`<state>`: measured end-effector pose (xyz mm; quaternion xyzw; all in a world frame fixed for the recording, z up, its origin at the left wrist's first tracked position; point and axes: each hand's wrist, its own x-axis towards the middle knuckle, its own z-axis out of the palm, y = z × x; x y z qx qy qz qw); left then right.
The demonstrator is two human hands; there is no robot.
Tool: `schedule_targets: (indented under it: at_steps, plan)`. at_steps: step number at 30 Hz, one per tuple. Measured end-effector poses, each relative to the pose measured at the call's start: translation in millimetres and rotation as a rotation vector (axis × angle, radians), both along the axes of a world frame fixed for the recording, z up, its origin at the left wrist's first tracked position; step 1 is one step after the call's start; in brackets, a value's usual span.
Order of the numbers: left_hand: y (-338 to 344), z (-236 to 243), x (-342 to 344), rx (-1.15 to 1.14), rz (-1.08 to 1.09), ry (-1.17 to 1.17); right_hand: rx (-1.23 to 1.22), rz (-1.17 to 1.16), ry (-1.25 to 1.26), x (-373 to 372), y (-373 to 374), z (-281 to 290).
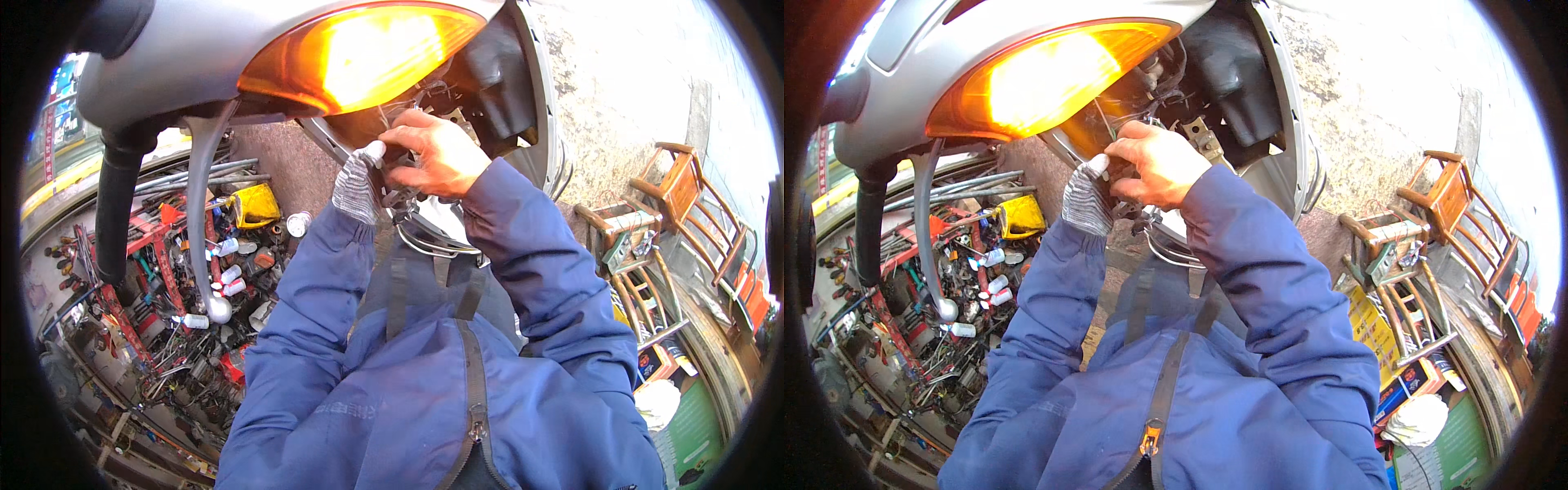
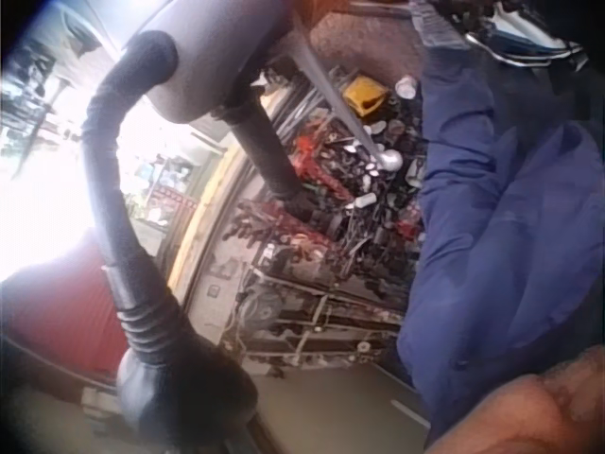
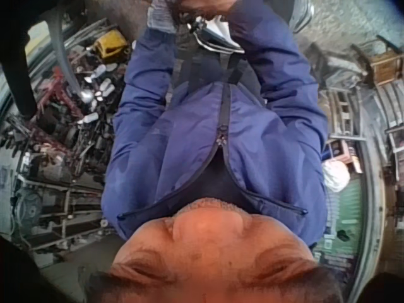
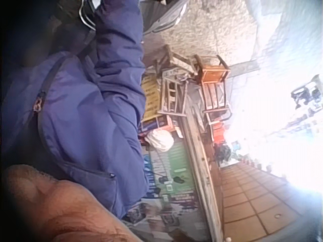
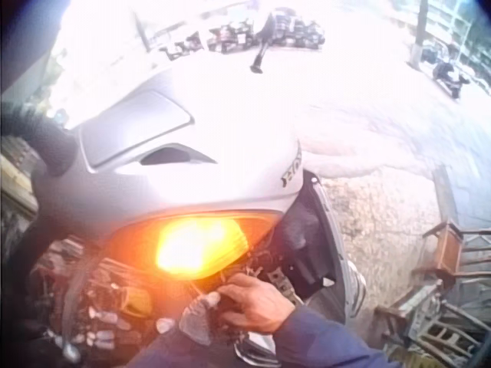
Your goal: The person works on the front wiring of a scooter, repeatedly connecting and disconnecting wires near the headlight while the amber light flashes. They use a screwdriver and pliers to adjust and trim wires, then retrieve a small black component from a tool rack and install it into the wiring harness.
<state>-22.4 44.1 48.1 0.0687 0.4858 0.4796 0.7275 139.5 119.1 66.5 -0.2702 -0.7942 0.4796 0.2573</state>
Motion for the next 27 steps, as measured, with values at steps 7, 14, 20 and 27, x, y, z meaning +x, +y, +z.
schedule_targets:
  at_steps: [7, 14, 20, 27]
  plan:
    - [3, 6, -9, 0.004, 0.04, -0.304, 0.057, -0.042, 0.005, 1, -1, 0]
    - [2, 9, -20, 0.034, -0.24, -0.253, 0.047, -0.063, -0.001, 8, -1, -1]
    - [4, 3, -23, 0.054, -0.382, -0.234, 0.1, -0.092, -0.008, 11, -4, -7]
    - [-3, -1, -21, 0.093, -0.281, -0.06, -0.014, -0.119, -0.019, 18, -10, -8]
